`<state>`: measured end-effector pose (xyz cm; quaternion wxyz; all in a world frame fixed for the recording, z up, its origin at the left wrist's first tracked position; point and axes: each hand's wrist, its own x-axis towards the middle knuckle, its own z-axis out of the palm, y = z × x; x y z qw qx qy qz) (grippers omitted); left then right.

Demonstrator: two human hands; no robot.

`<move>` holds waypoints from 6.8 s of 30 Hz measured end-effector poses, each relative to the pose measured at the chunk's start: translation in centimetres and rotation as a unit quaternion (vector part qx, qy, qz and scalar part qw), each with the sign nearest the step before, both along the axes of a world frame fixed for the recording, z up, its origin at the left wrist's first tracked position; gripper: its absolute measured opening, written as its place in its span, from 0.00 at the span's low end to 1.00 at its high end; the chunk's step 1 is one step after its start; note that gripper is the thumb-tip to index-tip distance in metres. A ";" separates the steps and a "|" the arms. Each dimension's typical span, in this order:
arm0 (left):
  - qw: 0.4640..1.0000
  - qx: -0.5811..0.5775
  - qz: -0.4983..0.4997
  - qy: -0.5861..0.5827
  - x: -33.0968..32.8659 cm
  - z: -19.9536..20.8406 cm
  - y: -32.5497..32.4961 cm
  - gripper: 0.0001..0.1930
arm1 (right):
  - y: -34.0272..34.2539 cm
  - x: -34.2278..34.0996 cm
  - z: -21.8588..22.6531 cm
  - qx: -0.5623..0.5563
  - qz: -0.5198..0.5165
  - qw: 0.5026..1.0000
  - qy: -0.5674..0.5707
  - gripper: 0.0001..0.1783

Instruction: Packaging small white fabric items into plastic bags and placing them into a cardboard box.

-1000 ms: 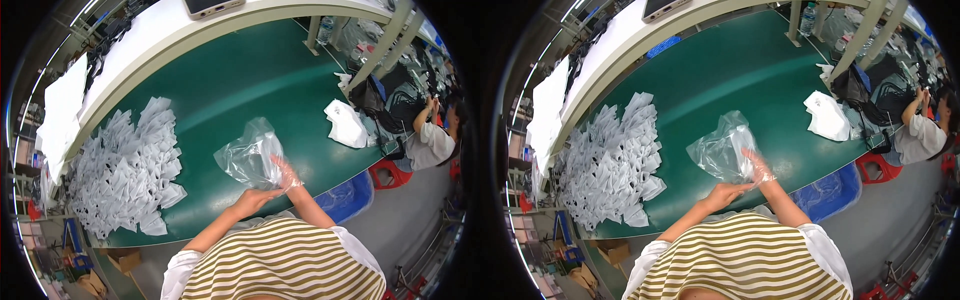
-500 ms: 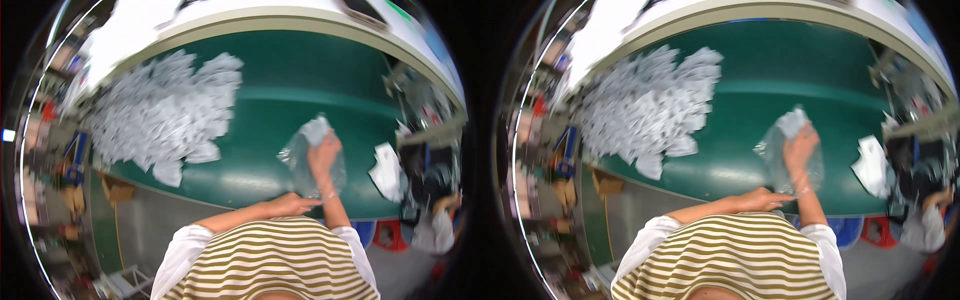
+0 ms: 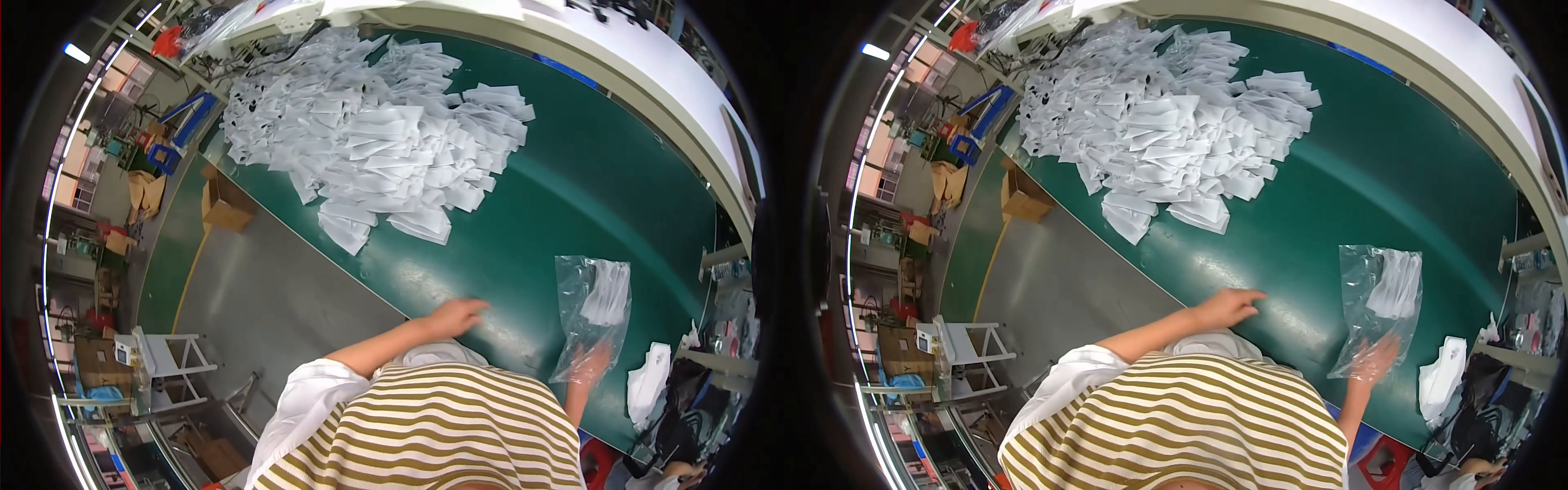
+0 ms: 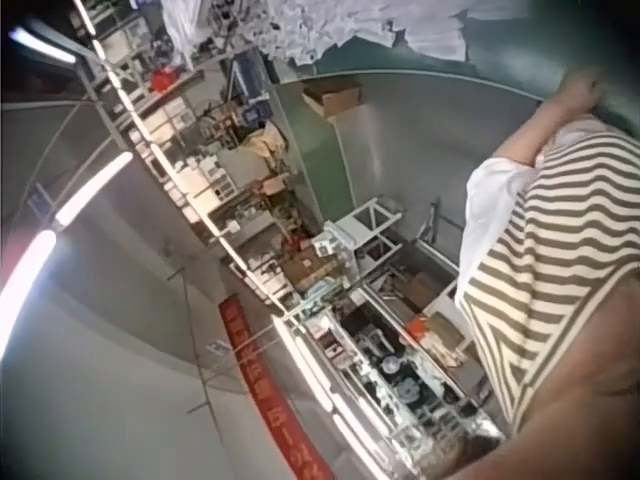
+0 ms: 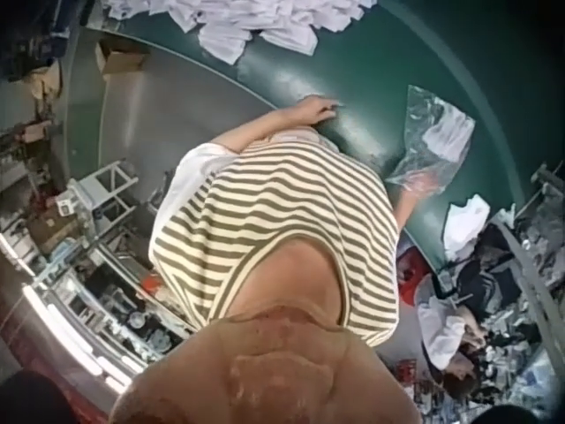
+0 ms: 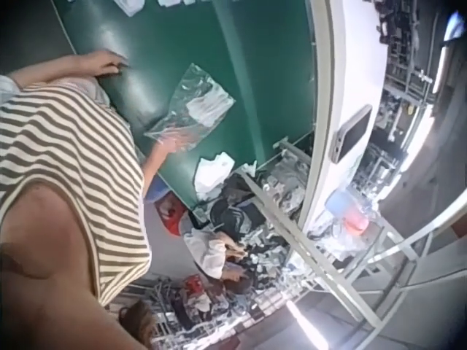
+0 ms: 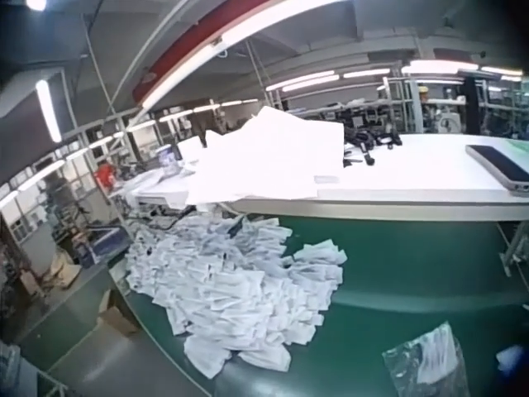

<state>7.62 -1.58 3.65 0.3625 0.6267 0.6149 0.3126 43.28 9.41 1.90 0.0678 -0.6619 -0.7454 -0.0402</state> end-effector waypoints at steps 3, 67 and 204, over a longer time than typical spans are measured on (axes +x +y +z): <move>0.988 -0.102 0.118 -0.009 -5.7 1.7 -2.0 0.18 | -4.1 1.3 6.9 -0.315 0.039 0.948 0.003 0.12; 0.670 -0.124 0.337 -0.650 -11.5 0.3 7.1 0.42 | 7.3 -41.2 1.8 -0.124 0.516 0.828 0.181 0.41; 0.974 0.171 -0.025 0.149 -9.4 -3.2 -5.4 0.25 | 1.5 -27.9 3.7 -0.368 0.426 0.805 0.189 0.17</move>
